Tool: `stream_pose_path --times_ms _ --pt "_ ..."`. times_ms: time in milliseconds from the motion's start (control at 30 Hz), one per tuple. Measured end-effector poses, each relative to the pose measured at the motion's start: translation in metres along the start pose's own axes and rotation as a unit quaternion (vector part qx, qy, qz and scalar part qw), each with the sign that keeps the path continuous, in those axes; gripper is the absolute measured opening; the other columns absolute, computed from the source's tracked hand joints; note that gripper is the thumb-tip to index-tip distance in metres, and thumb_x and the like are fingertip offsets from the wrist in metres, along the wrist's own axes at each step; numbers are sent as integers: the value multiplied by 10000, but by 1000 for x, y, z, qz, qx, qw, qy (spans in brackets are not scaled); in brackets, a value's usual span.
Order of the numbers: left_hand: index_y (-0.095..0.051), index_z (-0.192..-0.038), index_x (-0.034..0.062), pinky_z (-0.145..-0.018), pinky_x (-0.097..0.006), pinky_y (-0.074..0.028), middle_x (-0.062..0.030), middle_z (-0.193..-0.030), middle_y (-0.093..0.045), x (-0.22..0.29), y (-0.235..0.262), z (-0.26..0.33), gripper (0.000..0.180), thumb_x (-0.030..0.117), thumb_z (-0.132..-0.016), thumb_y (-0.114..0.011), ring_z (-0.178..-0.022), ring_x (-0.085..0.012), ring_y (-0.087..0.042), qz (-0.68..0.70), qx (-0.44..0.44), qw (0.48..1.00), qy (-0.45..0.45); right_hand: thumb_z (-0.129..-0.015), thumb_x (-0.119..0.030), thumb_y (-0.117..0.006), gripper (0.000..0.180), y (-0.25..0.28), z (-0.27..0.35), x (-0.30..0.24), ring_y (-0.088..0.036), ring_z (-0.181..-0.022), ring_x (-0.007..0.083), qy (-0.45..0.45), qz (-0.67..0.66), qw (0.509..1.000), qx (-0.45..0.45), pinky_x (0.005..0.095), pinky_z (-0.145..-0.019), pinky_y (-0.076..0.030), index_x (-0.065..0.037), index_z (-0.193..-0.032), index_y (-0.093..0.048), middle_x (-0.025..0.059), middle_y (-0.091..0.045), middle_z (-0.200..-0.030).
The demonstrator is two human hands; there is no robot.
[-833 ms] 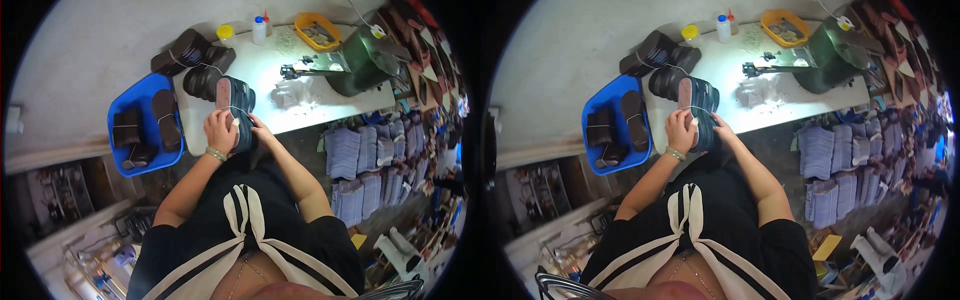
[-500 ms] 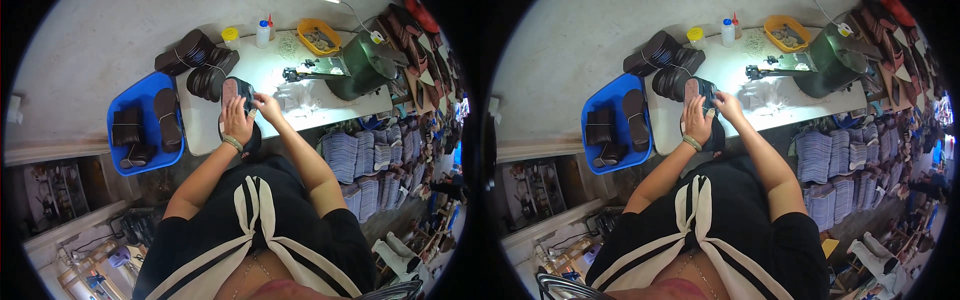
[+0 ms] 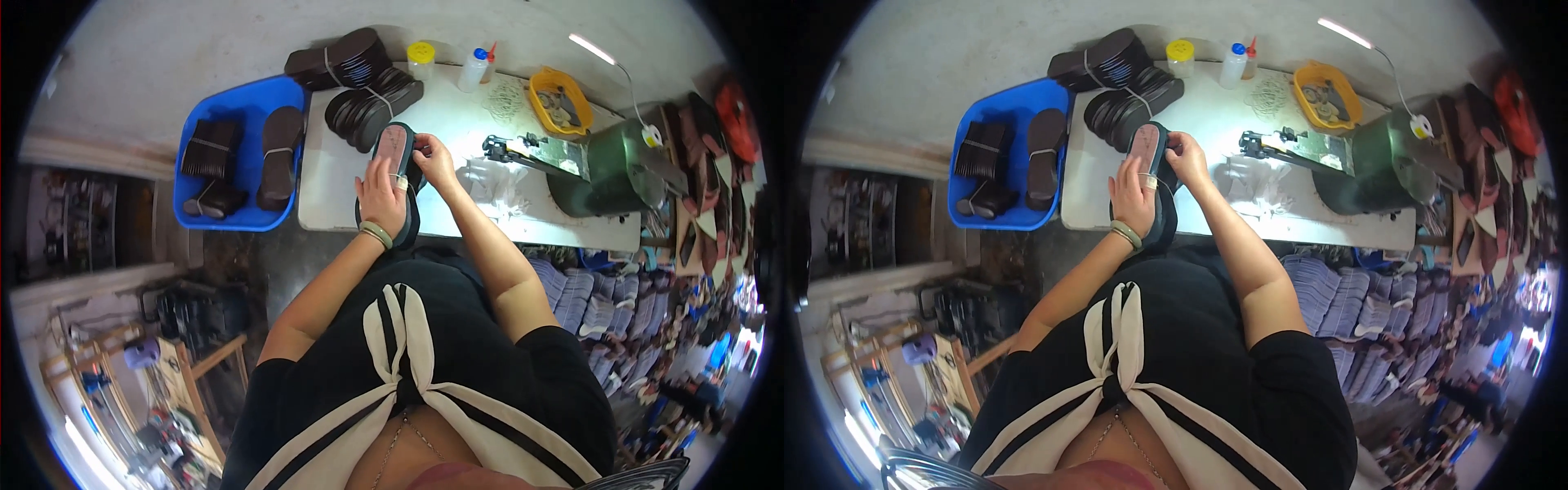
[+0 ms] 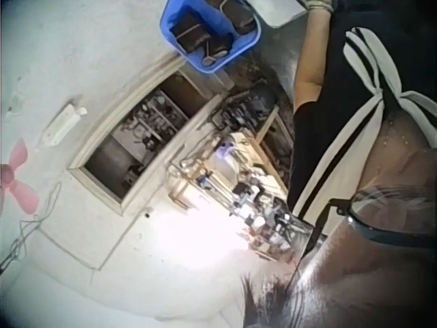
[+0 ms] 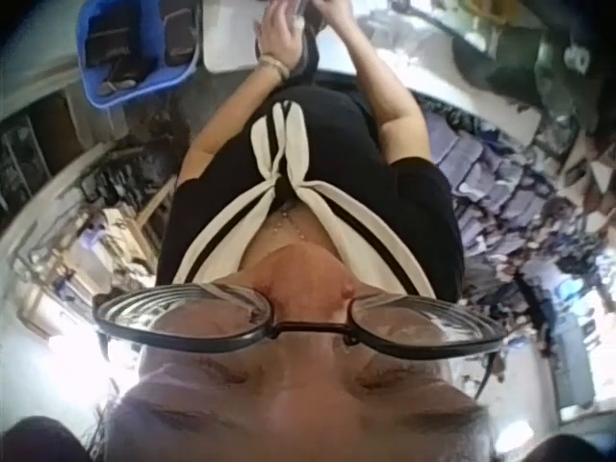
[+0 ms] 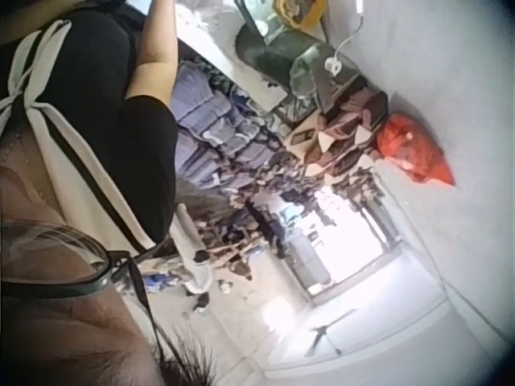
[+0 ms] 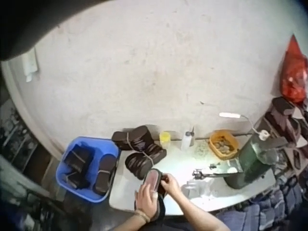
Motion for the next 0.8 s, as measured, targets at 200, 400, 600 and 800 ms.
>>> stream_pose_path --times_ms 200,400,600,800 --pt "-471 -1285 129 -992 -526 -287 -100 -1392 -391 19 -7 1 452 310 -875 -525 -1280 -329 -345 -108 -48 991 68 -717 -67 -632 366 3 -2 -2 -610 -735 194 39 -10 998 -46 303 -699 -511 -7 -1074 -575 105 -618 -892" --pt "-479 -1288 175 -965 -510 -307 -60 -1414 -378 42 -10 0 482 390 -861 -544 -1270 -324 -343 -179 -66 979 75 -745 -95 -603 241 11 -15 6 -641 -704 221 8 -52 998 -30 321 -678 -506 -22 -974 -621 118 -655 -772" --pt "-488 -1287 192 -996 -489 -294 -31 -1403 -395 43 -13 1 495 377 -837 -577 -1276 -307 -341 -176 -57 979 90 -743 -107 -593 279 19 -24 -5 -645 -745 303 91 31 993 -75 366 -693 -507 -48 -1015 -621 166 -651 -815" --pt "-497 -1279 199 -1005 -484 -296 -29 -1399 -401 45 -14 -1 491 337 -819 -597 -1274 -304 -346 -177 -57 978 97 -759 -28 -603 253 9 -27 19 -622 -634 184 -173 -287 939 -73 280 -592 -494 -11 -1011 -598 79 -638 -753"
Point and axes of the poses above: each hand's wrist, its own z-axis away from the middle knuckle, its own y-axis out of the back of the hand, x = y × z, the point moved 2 cm from there along -z, towards the middle knuckle
